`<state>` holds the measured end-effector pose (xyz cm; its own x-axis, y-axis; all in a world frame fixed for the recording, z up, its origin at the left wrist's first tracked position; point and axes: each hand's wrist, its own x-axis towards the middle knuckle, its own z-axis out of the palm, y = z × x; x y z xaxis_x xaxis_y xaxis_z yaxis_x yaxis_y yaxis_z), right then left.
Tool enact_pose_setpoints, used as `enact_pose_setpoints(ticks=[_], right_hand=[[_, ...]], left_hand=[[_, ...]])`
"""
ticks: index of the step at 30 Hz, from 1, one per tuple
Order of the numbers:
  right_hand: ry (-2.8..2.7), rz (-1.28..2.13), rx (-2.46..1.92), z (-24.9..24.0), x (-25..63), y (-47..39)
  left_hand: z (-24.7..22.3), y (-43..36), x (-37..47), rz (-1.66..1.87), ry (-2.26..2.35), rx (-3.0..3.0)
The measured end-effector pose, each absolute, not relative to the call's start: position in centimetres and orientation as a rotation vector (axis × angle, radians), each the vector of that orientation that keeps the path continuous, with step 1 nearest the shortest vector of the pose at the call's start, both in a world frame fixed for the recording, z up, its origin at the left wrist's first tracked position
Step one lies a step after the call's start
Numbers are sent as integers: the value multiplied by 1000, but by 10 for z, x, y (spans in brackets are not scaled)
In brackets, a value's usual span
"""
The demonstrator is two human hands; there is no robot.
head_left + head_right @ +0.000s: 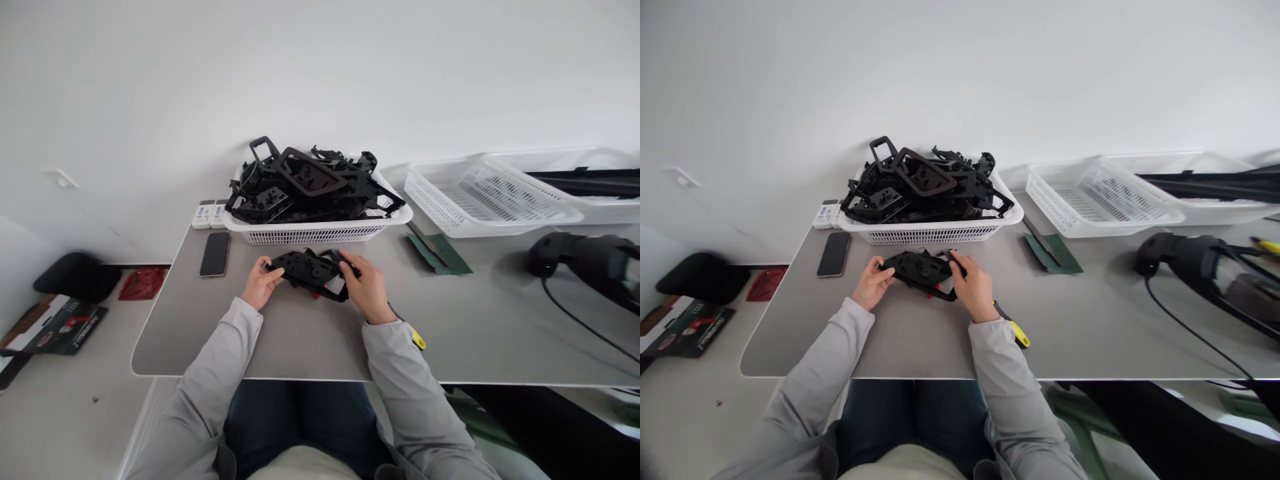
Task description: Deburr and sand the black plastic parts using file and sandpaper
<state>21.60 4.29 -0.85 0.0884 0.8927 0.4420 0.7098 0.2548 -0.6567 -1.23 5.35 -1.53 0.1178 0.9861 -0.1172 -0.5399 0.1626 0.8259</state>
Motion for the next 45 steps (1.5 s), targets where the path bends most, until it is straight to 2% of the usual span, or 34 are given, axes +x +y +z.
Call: enact_pose_setpoints(ticks=[8, 15, 22, 29, 45], right_hand=[[-1487, -46, -1410, 18, 219, 32], [-1879, 150, -1176, 21, 194, 19], [-2218, 185, -1119, 3, 162, 21], [-2172, 246, -1195, -9, 159, 21], [-2187, 279, -1232, -5, 164, 19]], left_hand=[[-12, 51, -4, 1357, 850, 659], [-11, 49, 0, 1416, 945, 646], [-11, 43, 5, 1422, 913, 573], [-15, 40, 9, 1393, 922, 607], [-17, 39, 9, 1389, 951, 634]])
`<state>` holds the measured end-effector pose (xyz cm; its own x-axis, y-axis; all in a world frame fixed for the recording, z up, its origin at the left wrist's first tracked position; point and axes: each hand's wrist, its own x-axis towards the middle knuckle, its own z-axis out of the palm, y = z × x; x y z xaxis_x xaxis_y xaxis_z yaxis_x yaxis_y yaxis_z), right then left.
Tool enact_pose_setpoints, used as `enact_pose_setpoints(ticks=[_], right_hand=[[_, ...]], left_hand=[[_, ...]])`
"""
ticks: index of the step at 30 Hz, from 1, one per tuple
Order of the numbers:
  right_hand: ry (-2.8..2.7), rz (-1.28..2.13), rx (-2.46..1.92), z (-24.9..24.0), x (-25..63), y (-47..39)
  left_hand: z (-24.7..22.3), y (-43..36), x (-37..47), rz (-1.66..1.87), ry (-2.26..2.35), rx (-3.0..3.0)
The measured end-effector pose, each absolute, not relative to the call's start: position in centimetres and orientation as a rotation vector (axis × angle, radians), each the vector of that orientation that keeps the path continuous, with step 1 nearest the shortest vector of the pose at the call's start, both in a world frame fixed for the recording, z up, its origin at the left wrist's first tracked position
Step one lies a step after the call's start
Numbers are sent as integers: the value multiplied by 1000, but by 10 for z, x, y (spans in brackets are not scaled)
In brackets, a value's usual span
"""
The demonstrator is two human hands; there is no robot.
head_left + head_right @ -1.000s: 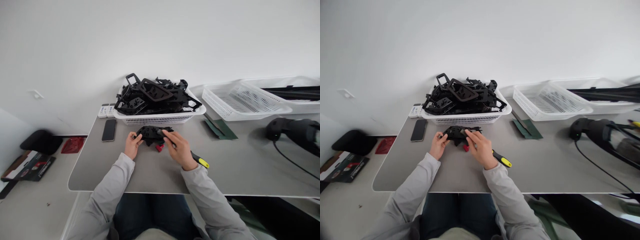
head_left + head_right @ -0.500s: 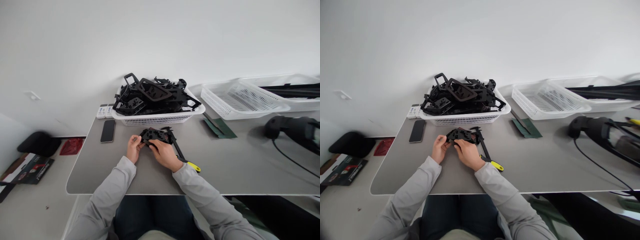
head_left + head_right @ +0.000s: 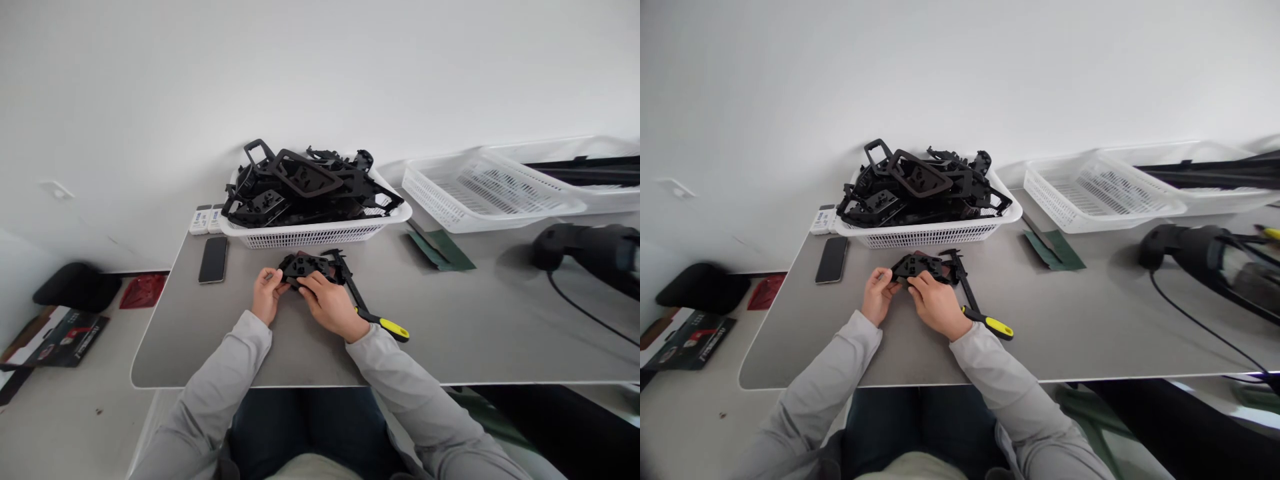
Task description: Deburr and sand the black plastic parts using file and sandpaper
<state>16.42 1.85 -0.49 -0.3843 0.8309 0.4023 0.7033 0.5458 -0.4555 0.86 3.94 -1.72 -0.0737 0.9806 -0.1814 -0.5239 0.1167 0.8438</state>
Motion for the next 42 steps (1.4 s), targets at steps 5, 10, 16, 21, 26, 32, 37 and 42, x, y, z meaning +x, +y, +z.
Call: enact_pose_setpoints(ticks=[5, 10, 16, 21, 26, 32, 37, 42], right_hand=[[-2157, 268, -1249, -3, 168, 18], [-2175, 292, -1248, -2, 167, 17], [-2017, 347, -1217, -2, 179, 22], [-1955, 339, -1266, -5, 185, 25], [-1963, 345, -1304, -10, 183, 27], [-1960, 351, -1331, -12, 182, 27], [-1937, 390, -1364, -10, 184, 26], [-1959, 437, -1331, -12, 184, 25]], left_hand=[[-18, 40, 8, 1380, 946, 645], [-19, 40, 10, 1400, 951, 640], [-21, 43, 8, 1446, 994, 637], [-25, 45, 9, 1457, 1003, 566], [-24, 45, 11, 1479, 998, 496], [-25, 48, 11, 1590, 1005, 444], [-25, 51, 8, 1606, 971, 341], [-22, 52, 4, 1609, 914, 206]])
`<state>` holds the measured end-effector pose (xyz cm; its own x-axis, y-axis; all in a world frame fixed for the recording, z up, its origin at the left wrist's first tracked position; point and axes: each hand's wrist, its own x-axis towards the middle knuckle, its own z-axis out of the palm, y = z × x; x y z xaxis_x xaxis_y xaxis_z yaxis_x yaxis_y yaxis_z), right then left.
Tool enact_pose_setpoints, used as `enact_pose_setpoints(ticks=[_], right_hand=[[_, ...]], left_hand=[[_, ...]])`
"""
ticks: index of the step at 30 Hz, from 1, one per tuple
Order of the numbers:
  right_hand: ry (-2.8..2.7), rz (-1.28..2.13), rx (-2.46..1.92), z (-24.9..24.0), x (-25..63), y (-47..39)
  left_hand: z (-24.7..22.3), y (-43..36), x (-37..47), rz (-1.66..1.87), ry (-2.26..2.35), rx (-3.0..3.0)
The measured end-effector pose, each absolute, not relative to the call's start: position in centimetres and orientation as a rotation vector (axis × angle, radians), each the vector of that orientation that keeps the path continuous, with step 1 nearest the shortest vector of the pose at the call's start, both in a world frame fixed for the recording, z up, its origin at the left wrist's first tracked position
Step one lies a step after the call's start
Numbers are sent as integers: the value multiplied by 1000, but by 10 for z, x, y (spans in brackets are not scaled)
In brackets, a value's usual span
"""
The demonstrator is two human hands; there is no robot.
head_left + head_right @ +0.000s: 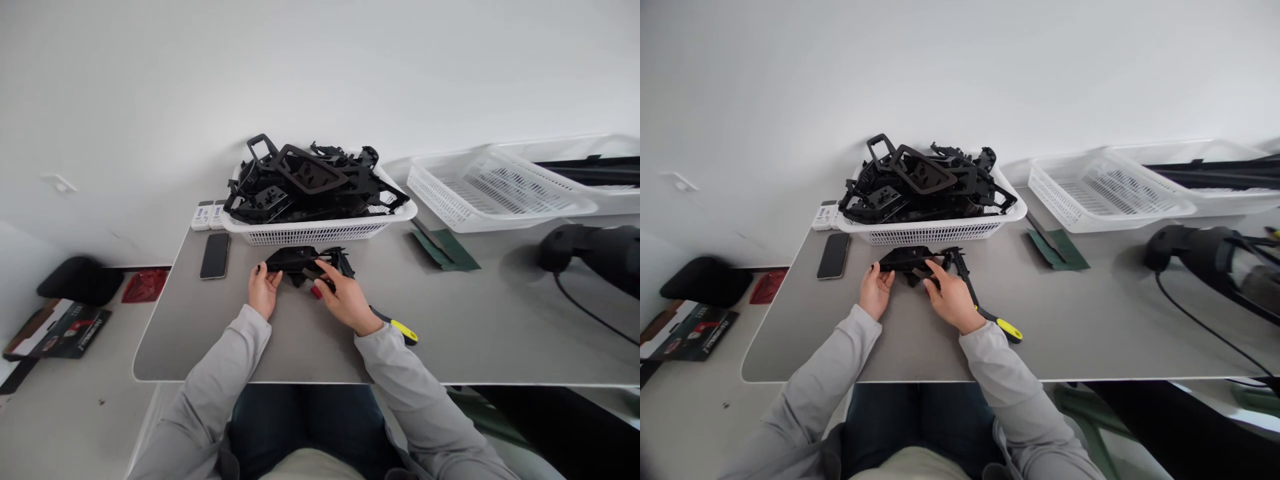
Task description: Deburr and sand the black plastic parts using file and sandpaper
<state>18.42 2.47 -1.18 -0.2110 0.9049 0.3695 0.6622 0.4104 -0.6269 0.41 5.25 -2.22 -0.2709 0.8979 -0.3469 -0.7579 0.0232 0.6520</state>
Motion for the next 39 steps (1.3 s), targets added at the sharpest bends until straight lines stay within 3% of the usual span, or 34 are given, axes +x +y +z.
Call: enact_pose_setpoints(ticks=[13, 30, 39], right_hand=[[-1952, 466, -1290, -12, 183, 25], [-1969, 432, -1432, -18, 186, 31], [-1898, 499, -1385, -18, 187, 31]], left_hand=[[-18, 51, 2, 1466, 825, 150], [-22, 41, 2, 1619, 889, 702], [-15, 42, 1, 1634, 883, 454]])
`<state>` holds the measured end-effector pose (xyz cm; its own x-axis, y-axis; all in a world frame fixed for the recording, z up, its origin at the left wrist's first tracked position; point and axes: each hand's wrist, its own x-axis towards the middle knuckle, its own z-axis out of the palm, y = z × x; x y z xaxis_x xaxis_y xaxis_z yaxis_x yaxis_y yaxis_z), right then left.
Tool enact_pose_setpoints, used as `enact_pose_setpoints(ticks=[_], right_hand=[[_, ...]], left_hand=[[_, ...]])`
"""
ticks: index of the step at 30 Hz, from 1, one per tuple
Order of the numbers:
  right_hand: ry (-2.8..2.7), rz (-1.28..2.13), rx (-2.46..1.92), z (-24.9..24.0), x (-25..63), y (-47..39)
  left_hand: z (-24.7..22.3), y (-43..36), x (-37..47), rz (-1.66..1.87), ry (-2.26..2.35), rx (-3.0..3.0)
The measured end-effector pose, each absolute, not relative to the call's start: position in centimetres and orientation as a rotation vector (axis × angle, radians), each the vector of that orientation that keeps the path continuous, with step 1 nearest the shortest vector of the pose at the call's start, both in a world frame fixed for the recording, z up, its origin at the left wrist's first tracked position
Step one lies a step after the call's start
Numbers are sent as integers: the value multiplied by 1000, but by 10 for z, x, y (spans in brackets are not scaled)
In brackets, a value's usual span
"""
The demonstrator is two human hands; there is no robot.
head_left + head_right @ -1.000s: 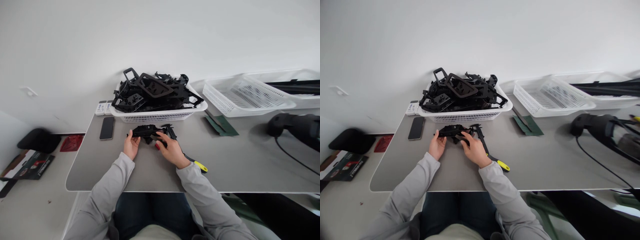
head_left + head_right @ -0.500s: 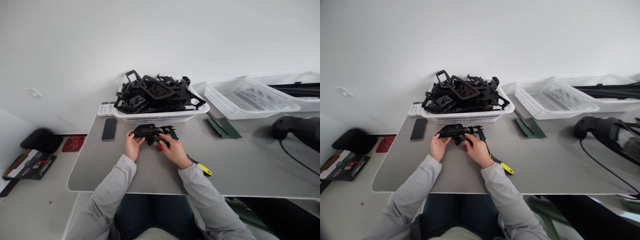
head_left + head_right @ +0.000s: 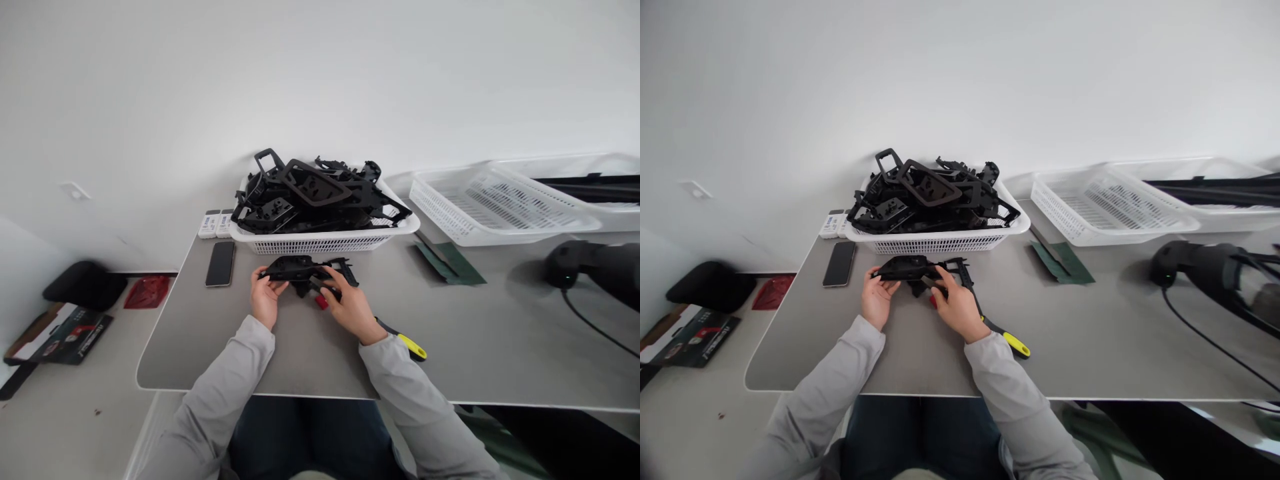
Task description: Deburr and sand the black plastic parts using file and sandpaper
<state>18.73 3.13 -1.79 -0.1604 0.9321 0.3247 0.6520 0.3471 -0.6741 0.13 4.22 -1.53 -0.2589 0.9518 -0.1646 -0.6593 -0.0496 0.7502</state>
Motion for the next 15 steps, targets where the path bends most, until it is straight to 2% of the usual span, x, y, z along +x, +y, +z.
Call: enact_pose_setpoints(ticks=[7, 15], right_hand=[[-1898, 527, -1303, -15, 185, 28], [-1943, 538, -1234, -11, 180, 22]], left_hand=[[-16, 47, -1, 1577, 801, 158], [-18, 48, 9, 1409, 840, 79]])
